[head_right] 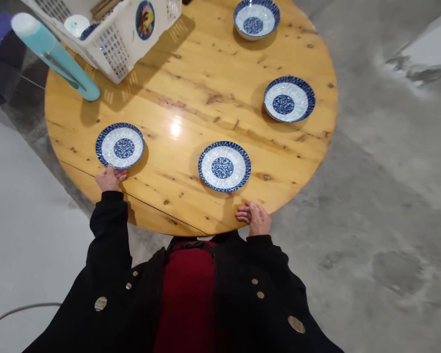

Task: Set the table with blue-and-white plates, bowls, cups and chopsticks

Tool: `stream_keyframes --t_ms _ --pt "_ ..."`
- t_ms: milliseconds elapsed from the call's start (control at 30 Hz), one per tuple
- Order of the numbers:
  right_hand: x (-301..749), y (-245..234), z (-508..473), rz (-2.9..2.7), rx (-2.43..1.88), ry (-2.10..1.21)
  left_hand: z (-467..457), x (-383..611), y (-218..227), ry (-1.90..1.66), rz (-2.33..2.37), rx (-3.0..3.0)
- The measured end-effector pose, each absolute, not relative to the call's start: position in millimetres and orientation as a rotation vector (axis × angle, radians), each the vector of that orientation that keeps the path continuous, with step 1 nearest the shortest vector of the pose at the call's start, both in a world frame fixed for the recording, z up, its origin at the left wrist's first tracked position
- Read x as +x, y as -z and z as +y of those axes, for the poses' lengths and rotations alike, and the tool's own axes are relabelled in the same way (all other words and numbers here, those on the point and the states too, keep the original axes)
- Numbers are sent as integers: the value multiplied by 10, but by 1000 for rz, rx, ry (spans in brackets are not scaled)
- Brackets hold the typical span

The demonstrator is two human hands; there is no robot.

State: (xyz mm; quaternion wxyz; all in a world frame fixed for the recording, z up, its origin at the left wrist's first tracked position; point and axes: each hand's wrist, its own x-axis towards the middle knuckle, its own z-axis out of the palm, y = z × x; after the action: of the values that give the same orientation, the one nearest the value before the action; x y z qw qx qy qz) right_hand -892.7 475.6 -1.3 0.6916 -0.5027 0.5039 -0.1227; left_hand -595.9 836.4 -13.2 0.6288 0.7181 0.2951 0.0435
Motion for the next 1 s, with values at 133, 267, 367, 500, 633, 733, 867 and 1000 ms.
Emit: stream_keyframes --t_ms 133,267,367,500,633,733,867,1000 --pt "-9033 23 4629 1134 -1098 283 8353 -6082 -38 -61 709 1665" --pt "-9235 72 4314 1131 -1061 295 8352 -6416 -260 -191 739 1683" --pt "-9553 207 3956 1189 -1003 309 8213 -6731 -373 -251 730 1724" --pt "-10249 504 3344 1228 -890 263 7530 -7216 -630 -374 641 1769" --pt "-11084 811 2608 1246 -853 214 6360 -7616 -905 -357 438 1827" --pt "-11611 953 2062 1234 -867 137 5375 -7876 -970 -199 277 1809" --pt "-11972 990 1541 1203 -897 152 4161 -8352 -891 189 58 1778" --pt "-11846 892 1250 1202 -872 233 3268 -8860 -738 570 -204 1817"
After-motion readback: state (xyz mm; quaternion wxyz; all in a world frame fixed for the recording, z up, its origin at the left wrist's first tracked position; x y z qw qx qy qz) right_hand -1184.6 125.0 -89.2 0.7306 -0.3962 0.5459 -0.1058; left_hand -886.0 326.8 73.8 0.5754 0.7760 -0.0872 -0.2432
